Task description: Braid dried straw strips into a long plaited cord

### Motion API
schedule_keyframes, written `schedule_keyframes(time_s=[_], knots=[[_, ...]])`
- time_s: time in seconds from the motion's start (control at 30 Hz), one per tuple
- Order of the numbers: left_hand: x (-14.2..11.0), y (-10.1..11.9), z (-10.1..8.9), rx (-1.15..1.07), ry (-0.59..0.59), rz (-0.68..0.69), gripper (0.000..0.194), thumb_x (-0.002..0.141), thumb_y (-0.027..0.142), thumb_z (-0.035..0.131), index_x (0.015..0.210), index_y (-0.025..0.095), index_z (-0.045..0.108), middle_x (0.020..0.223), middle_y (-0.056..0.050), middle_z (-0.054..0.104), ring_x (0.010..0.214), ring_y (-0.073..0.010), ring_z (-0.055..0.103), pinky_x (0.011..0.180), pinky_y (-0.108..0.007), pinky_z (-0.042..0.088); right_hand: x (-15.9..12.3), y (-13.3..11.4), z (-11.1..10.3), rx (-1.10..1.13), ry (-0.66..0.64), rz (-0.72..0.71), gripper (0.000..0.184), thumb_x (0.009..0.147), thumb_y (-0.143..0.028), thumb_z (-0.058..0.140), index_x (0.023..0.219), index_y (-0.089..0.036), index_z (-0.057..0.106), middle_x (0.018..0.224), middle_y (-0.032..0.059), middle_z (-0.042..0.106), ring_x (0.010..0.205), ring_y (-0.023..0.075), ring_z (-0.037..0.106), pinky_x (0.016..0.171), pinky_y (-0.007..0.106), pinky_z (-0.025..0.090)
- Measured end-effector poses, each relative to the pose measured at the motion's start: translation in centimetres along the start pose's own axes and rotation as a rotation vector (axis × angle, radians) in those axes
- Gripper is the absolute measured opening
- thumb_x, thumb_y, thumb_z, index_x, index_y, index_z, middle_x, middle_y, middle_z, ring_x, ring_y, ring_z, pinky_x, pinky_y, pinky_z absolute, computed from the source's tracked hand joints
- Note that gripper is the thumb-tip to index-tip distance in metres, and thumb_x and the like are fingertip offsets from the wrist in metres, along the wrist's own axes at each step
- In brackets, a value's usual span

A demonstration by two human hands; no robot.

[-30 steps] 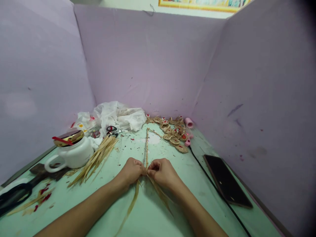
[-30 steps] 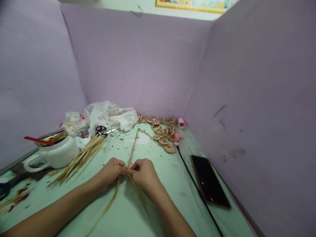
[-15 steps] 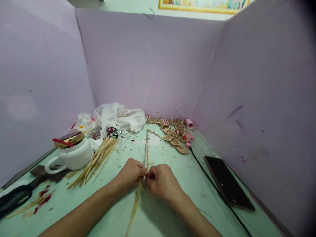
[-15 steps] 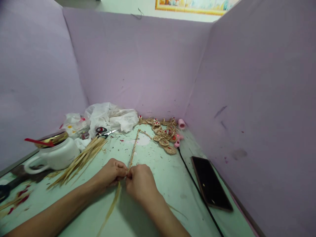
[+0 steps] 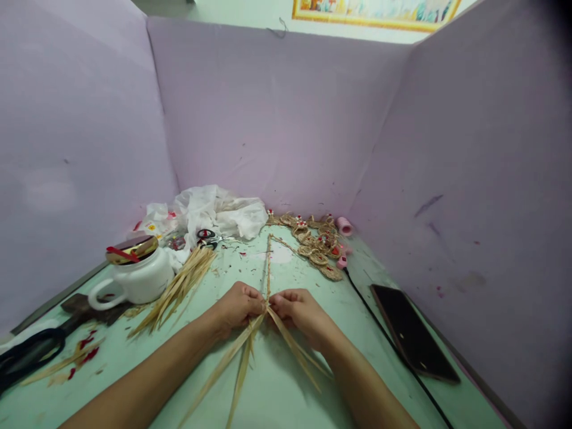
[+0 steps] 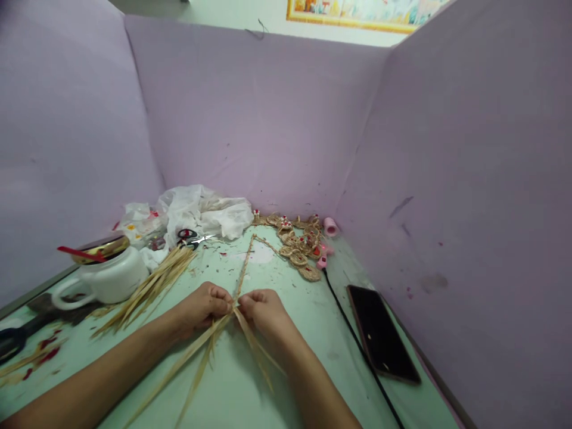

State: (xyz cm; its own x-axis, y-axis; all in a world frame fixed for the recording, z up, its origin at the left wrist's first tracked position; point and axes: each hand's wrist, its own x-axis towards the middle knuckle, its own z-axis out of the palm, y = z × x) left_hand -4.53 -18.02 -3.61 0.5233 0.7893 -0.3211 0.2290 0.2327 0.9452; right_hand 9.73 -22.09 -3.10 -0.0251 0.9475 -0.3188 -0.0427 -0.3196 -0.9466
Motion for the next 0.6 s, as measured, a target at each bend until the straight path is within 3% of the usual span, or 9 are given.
schedule_keyframes(time_s=[0.07, 0.13, 0.3, 0.47, 0.6], knots=[[0.0, -0.1, 0.0, 0.014, -0.011, 0.000, 0.009, 0.049, 0.022, 0.051, 0.049, 0.014, 0.047, 0.037, 0.006, 0.036, 0.034, -0.0029, 0.022, 0.038, -0.020, 0.010, -0.3, 0.1, 0.9, 0.082, -0.071, 0.068, 0.013, 0.067, -0.022, 0.051, 0.058, -0.013, 0.054, 0.050, 0.0024, 0.056, 0.044, 0.0095, 0.050, 0.051, 0.024, 0.042], [0.1, -0.1, 0.0, 0.043, -0.017, -0.006, 0.008, 0.049, 0.022, 0.049, 0.049, 0.014, 0.048, 0.039, 0.004, 0.040, 0.035, -0.0034, 0.024, 0.038, -0.020, 0.011, -0.3, 0.4, 1.4, 0.072, -0.043, 0.082, 0.013, 0.065, -0.020, 0.052, 0.054, -0.013, 0.052, 0.046, 0.0017, 0.054, 0.039, 0.0082, 0.047, 0.045, 0.023, 0.040], [0.0, -0.1, -0.2, 0.230, 0.018, 0.059, 0.007, 0.050, 0.019, 0.047, 0.047, 0.013, 0.050, 0.036, 0.006, 0.034, 0.036, -0.0042, 0.024, 0.039, -0.020, 0.015, 0.6, 1.5, 1.4, -0.108, 0.047, 0.001, 0.015, 0.060, -0.017, 0.053, 0.046, -0.013, 0.049, 0.037, -0.0025, 0.046, 0.030, 0.0039, 0.033, 0.033, 0.019, 0.020], [-1.0, 0.9, -0.3, 0.667, 0.138, 0.056, 0.016, 0.055, 0.022, 0.046, 0.048, 0.012, 0.056, 0.040, 0.000, 0.044, 0.041, -0.0092, 0.038, 0.043, -0.021, 0.026, 0.7, 1.8, 1.6, -0.054, 0.086, -0.009, 0.011, 0.058, -0.018, 0.054, 0.049, -0.013, 0.050, 0.036, -0.0046, 0.044, 0.031, 0.0032, 0.030, 0.034, 0.019, 0.016], [-3.1, 1.9, 1.4, 1.075, 0.338, 0.098, 0.022, 0.065, 0.025, 0.042, 0.057, 0.015, 0.060, 0.055, -0.006, 0.057, 0.054, -0.0169, 0.052, 0.049, -0.025, 0.031, 0.5, 1.7, 2.0, 0.004, 0.097, -0.012, 0.009, 0.057, -0.016, 0.053, 0.049, -0.013, 0.049, 0.036, -0.0046, 0.045, 0.032, 0.0029, 0.030, 0.034, 0.019, 0.015]])
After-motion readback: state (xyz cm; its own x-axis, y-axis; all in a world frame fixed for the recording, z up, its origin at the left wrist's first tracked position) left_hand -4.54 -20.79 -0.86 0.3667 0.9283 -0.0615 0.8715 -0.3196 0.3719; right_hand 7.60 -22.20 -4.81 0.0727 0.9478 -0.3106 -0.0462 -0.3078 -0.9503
